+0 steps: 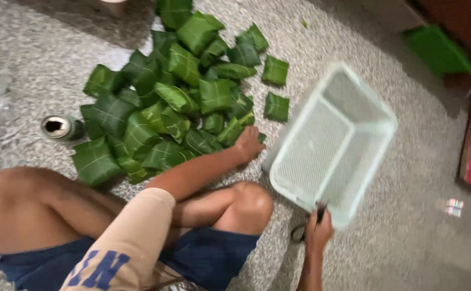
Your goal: The person wraps and secures food items bundled in large green leaves using plastic strips, then cuts the excess strips with scissors.
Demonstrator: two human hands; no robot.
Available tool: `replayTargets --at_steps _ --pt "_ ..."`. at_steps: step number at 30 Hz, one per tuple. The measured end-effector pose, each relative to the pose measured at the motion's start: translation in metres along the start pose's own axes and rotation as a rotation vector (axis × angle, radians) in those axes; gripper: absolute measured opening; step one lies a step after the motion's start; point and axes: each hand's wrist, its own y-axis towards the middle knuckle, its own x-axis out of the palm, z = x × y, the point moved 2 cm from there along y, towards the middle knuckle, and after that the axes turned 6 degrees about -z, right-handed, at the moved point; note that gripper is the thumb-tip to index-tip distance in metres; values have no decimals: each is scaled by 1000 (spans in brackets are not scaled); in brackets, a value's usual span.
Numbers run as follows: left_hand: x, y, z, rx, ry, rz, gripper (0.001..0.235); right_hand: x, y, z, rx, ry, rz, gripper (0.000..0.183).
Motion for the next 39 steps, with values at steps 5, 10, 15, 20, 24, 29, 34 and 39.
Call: replayTargets --at_steps 5,10,15,20,24,29,34,39 --pt "19 10 -9 4 79 -51 116 4 21 -17 -157 15 100 39" --pt "-7 -31 -18 57 102 92 159 51 -46 -16 -133 -191 491 20" --pt "11 -45 -2 225 74 218 133 105 -83 -29 203 -298 -114 50" --pt "26 -47 -19 126 -176 167 122 96 -74 -53 392 138 -78 46" --pt "-86 -151 -47 18 -572 520 102 90 -58 -12 -106 129 313 36" --pt "-152 -291 -65 -5 -1236 299 122 48 -65 -203 -227 543 160 43" --pt "-117 -364 -71 -99 -1300 348 127 133 -78 -303 -30 1670 -817 79" --pt "-68 -399 -80 -273 -784 950 136 185 -83 -326 673 1751 -907 59"
